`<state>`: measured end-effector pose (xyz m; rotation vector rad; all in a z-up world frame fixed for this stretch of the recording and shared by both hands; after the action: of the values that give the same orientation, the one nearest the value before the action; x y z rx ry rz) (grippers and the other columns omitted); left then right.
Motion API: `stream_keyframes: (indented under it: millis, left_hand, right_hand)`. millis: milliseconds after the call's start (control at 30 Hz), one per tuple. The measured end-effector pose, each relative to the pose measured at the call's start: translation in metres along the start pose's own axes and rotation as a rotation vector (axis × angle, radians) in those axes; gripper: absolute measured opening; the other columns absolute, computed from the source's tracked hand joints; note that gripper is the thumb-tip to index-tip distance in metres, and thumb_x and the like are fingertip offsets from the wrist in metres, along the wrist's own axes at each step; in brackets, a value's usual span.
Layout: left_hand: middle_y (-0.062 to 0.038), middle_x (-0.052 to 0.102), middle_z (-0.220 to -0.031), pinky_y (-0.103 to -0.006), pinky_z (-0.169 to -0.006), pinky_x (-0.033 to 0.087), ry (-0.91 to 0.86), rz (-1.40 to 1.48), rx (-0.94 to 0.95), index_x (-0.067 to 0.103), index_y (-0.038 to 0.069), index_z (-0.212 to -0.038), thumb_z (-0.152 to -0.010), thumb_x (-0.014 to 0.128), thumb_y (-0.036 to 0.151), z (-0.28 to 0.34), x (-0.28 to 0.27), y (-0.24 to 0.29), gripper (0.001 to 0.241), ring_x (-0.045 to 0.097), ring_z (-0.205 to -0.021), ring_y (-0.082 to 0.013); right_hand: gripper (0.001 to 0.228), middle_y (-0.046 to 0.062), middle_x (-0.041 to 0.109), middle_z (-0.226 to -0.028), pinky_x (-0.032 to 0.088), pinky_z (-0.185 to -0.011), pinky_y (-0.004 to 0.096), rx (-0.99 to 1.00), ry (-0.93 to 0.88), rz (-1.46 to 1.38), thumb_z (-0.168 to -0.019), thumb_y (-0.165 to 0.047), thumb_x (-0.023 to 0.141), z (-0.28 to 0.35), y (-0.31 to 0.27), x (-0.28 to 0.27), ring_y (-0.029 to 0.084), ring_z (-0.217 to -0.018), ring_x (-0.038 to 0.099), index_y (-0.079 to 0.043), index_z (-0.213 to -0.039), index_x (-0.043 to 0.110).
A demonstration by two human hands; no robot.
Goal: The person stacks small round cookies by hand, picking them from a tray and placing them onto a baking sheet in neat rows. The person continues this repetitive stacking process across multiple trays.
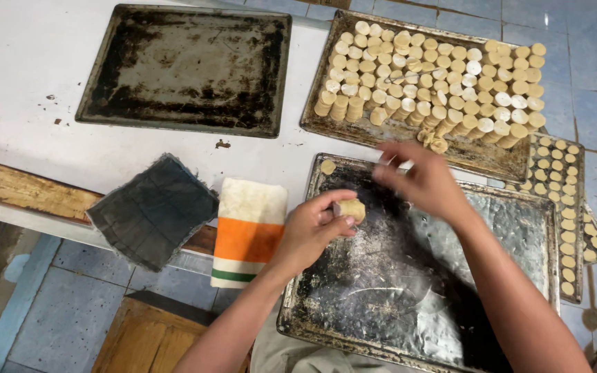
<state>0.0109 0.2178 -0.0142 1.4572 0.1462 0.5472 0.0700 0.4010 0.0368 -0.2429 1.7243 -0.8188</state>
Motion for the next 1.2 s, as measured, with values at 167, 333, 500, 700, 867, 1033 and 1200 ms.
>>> stream_keyframes:
  millis: [167, 333, 500, 700, 867, 1033, 1200]
  left_hand:
    - [-0.020, 0.069, -0.116, -0.0351, -0.086, 0.067, 0.060, 0.276, 0.023, 0.057, -0.003, -0.132, -0.096, 0.064, 0.002, 0.007, -0.004, -0.015, 0.037, 0.075, -0.103, -0.0257]
    - [-0.019, 0.070, -0.113, -0.0349, -0.085, 0.067, 0.083, 0.233, -0.047, 0.059, -0.004, -0.129, -0.096, 0.064, 0.003, 0.023, -0.004, -0.021, 0.034, 0.075, -0.101, -0.0273]
    - [-0.018, 0.071, -0.116, -0.0352, -0.085, 0.069, 0.153, 0.199, -0.140, 0.059, -0.001, -0.129, -0.094, 0.064, 0.005, 0.046, -0.019, -0.031, 0.036, 0.077, -0.101, -0.0274]
    - [-0.021, 0.069, -0.116, -0.0371, -0.085, 0.069, 0.107, 0.332, -0.065, 0.056, -0.002, -0.133, -0.091, 0.067, 0.000, 0.050, -0.020, -0.035, 0.043, 0.076, -0.102, -0.0289]
    - [-0.018, 0.069, -0.117, -0.0364, -0.085, 0.068, 0.113, 0.303, 0.024, 0.060, -0.001, -0.133, -0.093, 0.068, 0.002, 0.030, -0.010, -0.025, 0.041, 0.075, -0.104, -0.0263]
    - [-0.017, 0.071, -0.115, -0.0344, -0.085, 0.067, 0.155, 0.281, 0.109, 0.062, -0.001, -0.132, -0.095, 0.069, 0.002, 0.021, -0.007, -0.017, 0.038, 0.074, -0.106, -0.0233]
    - [-0.013, 0.069, -0.115, -0.0316, -0.084, 0.065, 0.202, 0.296, 0.147, 0.062, -0.002, -0.135, -0.096, 0.069, 0.000, 0.017, -0.016, -0.017, 0.040, 0.068, -0.101, -0.0159]
  right_hand:
    - [0.026, 0.013, 0.076, -0.085, 0.056, -0.057, 0.038, 0.103, 0.334, 0.270, -0.099, -0.031, 0.074, -0.059, 0.064, -0.012, 0.023, -0.064, 0.072, -0.007, -0.109, 0.079]
    - [0.031, 0.013, 0.074, -0.075, 0.055, -0.059, 0.040, 0.205, 0.486, 0.539, -0.095, -0.037, 0.079, -0.084, 0.077, 0.019, 0.027, -0.063, 0.069, -0.007, -0.092, 0.080]
    - [0.020, 0.013, 0.074, -0.077, 0.051, -0.056, 0.038, 0.211, 0.396, 0.129, -0.094, -0.024, 0.077, -0.072, 0.096, -0.002, 0.024, -0.061, 0.065, -0.004, -0.093, 0.076]
    - [0.015, 0.007, 0.074, -0.085, 0.055, -0.057, 0.034, 0.260, 0.302, -0.092, -0.092, -0.019, 0.074, -0.027, 0.131, -0.067, 0.015, -0.067, 0.068, -0.008, -0.103, 0.070]
    - [0.019, 0.013, 0.068, -0.089, 0.053, -0.060, 0.041, 0.108, 0.400, 0.486, -0.089, -0.027, 0.083, -0.010, 0.106, -0.062, 0.025, -0.068, 0.065, -0.011, -0.100, 0.081]
    - [0.033, 0.017, 0.067, -0.101, 0.052, -0.057, 0.038, -0.066, 0.512, 0.715, -0.096, -0.031, 0.081, 0.010, 0.029, -0.046, 0.026, -0.079, 0.065, -0.003, -0.112, 0.076]
    - [0.017, 0.007, 0.072, -0.086, 0.051, -0.063, 0.030, -0.153, -0.066, -0.174, -0.090, -0.020, 0.076, 0.030, -0.042, 0.027, 0.016, -0.074, 0.066, -0.004, -0.096, 0.075]
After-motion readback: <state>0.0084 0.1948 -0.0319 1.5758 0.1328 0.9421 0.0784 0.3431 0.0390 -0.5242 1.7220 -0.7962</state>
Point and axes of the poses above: each hand's wrist, its own z-axis away from the middle knuckle, its own x-axis out of the palm, y = z × x, the point moved 9 cm from there along -z, towards the middle knuckle
